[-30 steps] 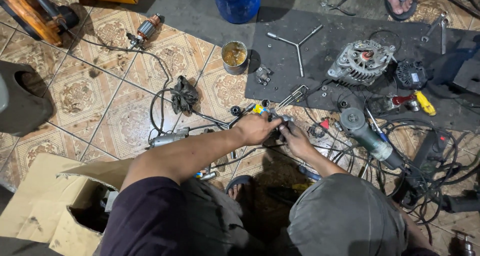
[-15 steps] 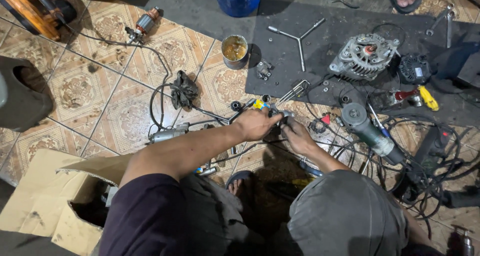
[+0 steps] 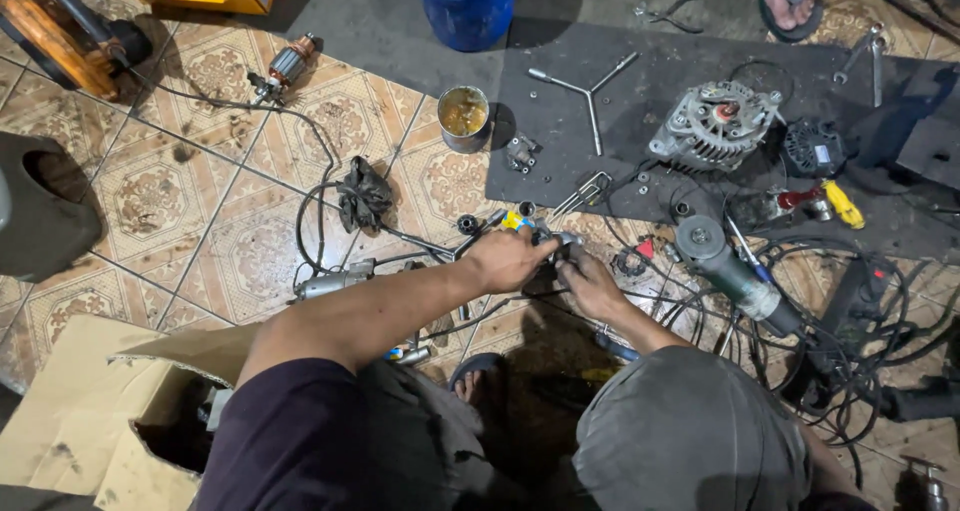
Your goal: Assembling the internal and external components of a vehicle starter motor on a workshop floor.
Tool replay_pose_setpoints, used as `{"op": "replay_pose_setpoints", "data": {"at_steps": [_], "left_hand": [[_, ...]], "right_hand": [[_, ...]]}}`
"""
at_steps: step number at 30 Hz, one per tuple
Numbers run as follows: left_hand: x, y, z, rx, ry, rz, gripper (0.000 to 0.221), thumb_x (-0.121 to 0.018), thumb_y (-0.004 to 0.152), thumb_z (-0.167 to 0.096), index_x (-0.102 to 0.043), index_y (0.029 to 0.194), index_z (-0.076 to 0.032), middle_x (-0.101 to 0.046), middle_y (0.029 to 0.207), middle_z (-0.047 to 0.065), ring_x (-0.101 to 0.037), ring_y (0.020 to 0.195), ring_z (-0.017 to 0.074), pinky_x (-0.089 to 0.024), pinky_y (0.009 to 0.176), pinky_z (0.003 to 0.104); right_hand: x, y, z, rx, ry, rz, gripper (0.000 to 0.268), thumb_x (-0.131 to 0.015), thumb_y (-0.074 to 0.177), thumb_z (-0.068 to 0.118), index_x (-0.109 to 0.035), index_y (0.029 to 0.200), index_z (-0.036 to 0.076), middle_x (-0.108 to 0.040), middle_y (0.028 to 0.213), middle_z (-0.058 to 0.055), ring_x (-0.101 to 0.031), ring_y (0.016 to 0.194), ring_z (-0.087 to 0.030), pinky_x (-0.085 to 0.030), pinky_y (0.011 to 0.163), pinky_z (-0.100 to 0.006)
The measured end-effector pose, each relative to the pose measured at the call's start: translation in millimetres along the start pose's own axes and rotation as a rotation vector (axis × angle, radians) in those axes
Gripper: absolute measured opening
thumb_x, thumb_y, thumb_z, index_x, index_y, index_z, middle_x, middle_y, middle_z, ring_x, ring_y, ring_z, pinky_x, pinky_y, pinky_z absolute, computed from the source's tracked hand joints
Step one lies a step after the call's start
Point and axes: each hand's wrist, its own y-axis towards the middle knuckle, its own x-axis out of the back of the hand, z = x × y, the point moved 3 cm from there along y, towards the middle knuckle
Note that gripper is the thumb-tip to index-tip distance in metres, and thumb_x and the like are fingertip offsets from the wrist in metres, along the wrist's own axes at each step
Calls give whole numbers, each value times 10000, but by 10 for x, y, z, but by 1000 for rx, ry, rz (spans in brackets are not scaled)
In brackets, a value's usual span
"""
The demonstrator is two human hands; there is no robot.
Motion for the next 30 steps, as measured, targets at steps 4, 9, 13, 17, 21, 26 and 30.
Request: {"op": "replay_pose_setpoints", "data": {"at_steps": [4, 9, 13, 17, 21, 26, 30], "left_hand": [[-88, 41, 22, -6, 5, -5, 595, -441, 1001, -317, -298, 1578, -283, -610, 1122, 252, -713, 920, 473, -610, 759, 544], [-144, 58, 31, -1, 17, -2, 586, -421, 994, -319, -307, 1567, -268, -605, 1103, 253, -710, 903, 472, -607, 742, 535], [28, -16, -16, -2, 14, 5, 585, -421, 989, -315, -321, 1562, -263, -608, 1116, 252, -711, 924, 471, -611, 752, 533], [-136, 68, 53, -3, -14, 18, 586, -423, 986, -328, -320, 1560, -265, -602, 1116, 256, -706, 921, 484, -607, 747, 545], [-133, 53, 55, -8, 7, 8, 587, -414, 991, -333, -314, 1565, -258, -601, 1115, 253, -709, 919, 483, -609, 750, 541], [-170, 81, 69, 6, 12, 4, 588, -433, 991, -335, -318, 1564, -271, -598, 1114, 243, -708, 909, 472, -613, 736, 538], [-70, 100, 63, -7, -73, 53, 563, -418, 996, -360, -355, 1549, -278, -610, 1171, 255, -703, 1001, 483, -595, 840, 546]], "right_hand": [[-70, 76, -374, -5, 19, -47, 454, -449, 1074, 284, -701, 848, -19, -677, 733, -255, -678, 807, -424, -513, 782, -541], [-54, 127, -266, 42, 25, -39, 420, -440, 1063, 232, -673, 838, -36, -653, 717, -252, -650, 783, -418, -501, 773, -556], [-46, 35, -227, 11, 65, -73, 443, -467, 1061, 267, -686, 808, -23, -653, 706, -243, -656, 791, -340, -501, 780, -540], [-108, 114, -437, 67, 89, -39, 330, -488, 1051, 223, -668, 889, -2, -639, 681, -183, -633, 732, -321, -508, 740, -492], [-57, 133, -236, 80, 130, -40, 407, -450, 1082, 276, -659, 905, -25, -631, 703, -194, -614, 764, -313, -502, 748, -515], [-84, 121, -348, 1, 131, 27, 374, -435, 1088, 260, -637, 942, -18, -604, 686, -141, -594, 676, -310, -486, 670, -466], [-185, 354, -645, -209, 255, 77, 402, -400, 1082, 334, -652, 996, 34, -560, 608, -56, -542, 485, -216, -455, 479, -361]]}}
